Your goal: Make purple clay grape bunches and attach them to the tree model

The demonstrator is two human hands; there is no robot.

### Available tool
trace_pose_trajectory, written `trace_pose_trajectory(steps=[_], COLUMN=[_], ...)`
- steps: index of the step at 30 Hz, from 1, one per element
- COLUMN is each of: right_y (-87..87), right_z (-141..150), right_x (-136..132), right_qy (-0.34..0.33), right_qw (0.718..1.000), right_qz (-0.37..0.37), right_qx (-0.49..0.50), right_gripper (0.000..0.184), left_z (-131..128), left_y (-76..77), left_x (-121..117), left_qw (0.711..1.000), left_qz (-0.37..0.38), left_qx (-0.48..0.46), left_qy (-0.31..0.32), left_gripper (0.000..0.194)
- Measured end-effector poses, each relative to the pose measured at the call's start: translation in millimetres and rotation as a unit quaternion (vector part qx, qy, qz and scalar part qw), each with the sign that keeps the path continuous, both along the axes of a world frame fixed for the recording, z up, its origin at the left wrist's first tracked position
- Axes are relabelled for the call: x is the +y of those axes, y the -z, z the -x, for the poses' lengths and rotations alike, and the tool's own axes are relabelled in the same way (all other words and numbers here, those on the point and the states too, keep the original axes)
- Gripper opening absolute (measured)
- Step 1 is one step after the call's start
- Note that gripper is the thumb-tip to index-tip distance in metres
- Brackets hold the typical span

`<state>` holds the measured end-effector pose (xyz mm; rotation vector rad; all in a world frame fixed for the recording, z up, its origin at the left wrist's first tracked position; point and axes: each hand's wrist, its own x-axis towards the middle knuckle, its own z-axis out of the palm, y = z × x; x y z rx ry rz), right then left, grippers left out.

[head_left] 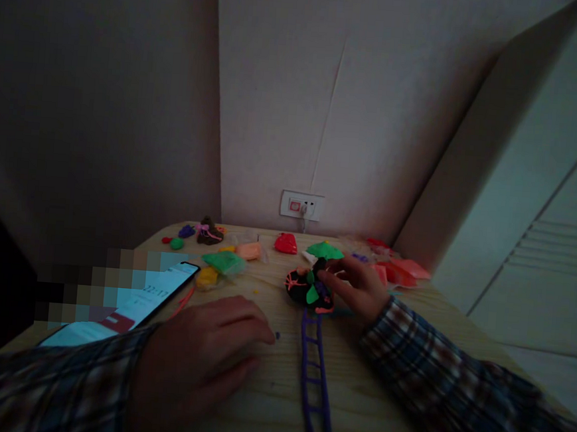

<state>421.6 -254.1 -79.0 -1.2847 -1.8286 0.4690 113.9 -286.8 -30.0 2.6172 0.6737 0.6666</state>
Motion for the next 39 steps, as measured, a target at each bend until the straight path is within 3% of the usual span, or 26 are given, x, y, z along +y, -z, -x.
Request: trace_pose_trajectory(steps=[6,14,19,27,33,39], right_y=[-3.0,-12.5,-18.8,-22.0,-18.0,-11.7], right_z=[11.3,27.4,34.8,42.6,36.1,14.5], right_x=[-2.5,-10.1,-10.4,-8.4,-11.3,-32.5], right_qy=[-0.010,-0.017,0.008,-0.011,-0.030,0.026], right_qw=[0.999,0.994,0.996,0.998,0.995,0.989], right_qz=[-0.043,-0.106,-0.085,-0.063,-0.094,-0.141], right_qx=[0.003,-0.003,0.018,0.011,-0.015,-0.041], right_gripper=[0.028,0.021,0.012,0.009,0.009,0.014], left_z=[4.7,9.9,16.3,17.1,19.7,20.7], left_y=[22.8,36.9,55.2,49.4,49.4,51.1], left_x=[-1.7,14.7,16.5,15.6,17.7,11.6], left_qw=[0.998,0.988,0.980,0.972,0.963,0.965], left_qz=[-0.041,-0.147,-0.193,-0.233,-0.266,-0.260], left_qx=[0.030,0.023,0.010,-0.003,0.012,0.004], left_qy=[0.026,0.050,0.047,0.039,0.035,0.024], left_gripper=[0.052,0.039,0.050,0.068,0.076,0.082])
